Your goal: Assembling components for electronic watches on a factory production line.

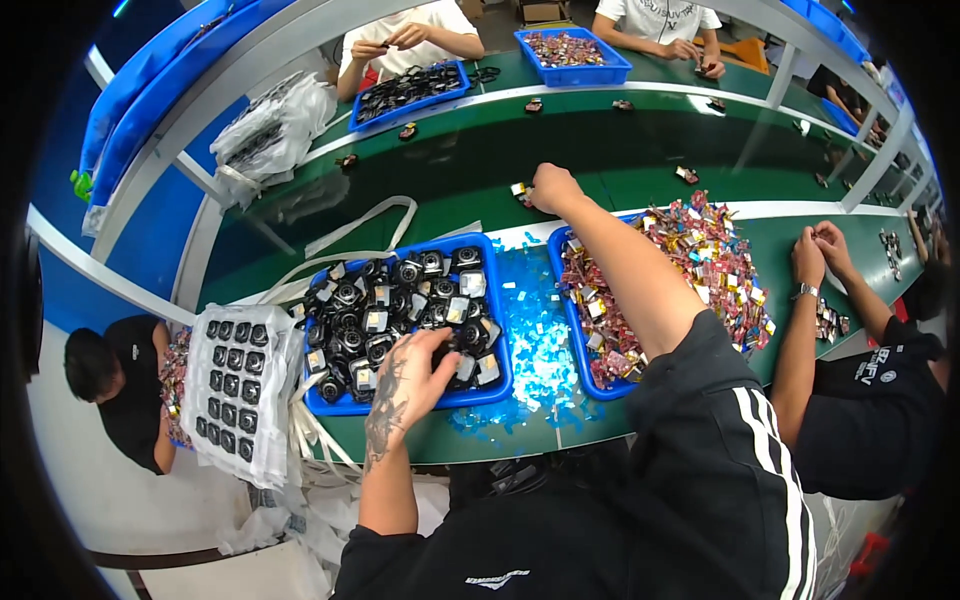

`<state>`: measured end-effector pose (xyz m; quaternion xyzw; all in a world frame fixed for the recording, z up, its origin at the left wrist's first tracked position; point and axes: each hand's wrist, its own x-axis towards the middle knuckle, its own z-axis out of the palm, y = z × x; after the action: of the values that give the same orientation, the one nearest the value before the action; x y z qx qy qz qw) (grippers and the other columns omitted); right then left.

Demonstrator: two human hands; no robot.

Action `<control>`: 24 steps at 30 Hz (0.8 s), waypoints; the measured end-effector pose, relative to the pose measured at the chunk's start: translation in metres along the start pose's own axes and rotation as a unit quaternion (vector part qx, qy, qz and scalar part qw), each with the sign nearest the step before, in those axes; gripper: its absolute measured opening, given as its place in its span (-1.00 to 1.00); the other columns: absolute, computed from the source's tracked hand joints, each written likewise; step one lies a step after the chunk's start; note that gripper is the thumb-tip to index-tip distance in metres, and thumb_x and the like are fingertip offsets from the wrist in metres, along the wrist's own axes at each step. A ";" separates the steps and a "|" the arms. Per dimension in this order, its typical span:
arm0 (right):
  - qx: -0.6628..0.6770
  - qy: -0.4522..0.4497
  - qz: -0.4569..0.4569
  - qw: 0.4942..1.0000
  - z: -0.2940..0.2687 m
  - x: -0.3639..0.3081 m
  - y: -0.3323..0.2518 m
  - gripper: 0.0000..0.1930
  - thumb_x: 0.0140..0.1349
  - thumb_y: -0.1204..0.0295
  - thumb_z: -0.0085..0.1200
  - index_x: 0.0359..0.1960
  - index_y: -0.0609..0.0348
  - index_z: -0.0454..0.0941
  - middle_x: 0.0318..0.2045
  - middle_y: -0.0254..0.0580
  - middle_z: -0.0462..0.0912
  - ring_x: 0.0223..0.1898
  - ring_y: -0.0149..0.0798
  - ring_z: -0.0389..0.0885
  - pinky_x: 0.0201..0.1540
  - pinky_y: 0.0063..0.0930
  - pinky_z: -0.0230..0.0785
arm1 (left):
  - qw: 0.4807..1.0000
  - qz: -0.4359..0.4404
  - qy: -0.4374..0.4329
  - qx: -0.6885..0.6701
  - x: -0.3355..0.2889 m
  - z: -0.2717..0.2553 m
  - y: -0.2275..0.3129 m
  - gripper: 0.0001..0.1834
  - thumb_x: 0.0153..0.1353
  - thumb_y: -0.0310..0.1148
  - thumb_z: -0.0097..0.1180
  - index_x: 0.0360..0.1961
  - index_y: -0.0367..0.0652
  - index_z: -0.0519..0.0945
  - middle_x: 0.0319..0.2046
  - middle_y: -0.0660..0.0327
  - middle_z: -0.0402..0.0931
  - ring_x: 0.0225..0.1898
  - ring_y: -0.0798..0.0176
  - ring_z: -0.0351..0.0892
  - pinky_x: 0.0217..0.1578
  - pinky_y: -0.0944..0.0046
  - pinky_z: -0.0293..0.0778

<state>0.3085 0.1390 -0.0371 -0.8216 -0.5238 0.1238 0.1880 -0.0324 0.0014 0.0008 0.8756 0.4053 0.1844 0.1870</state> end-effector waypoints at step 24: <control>-0.113 -0.023 -0.112 0.987 -0.179 -0.174 0.094 -0.87 0.02 0.54 0.17 -0.35 0.22 0.65 -0.36 -0.04 0.66 -0.24 0.04 0.60 -0.13 -0.20 0.44 | 0.999 0.039 0.001 0.007 0.014 0.001 0.003 -0.56 0.10 -0.59 0.03 0.07 -0.19 0.49 0.02 0.02 0.44 0.09 -0.11 0.38 0.10 0.04 0.38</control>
<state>0.3833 -0.0863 0.0840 -0.7706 -0.6273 0.0604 0.0945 -0.0215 0.0107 0.0040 0.8919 0.3725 0.1891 0.1732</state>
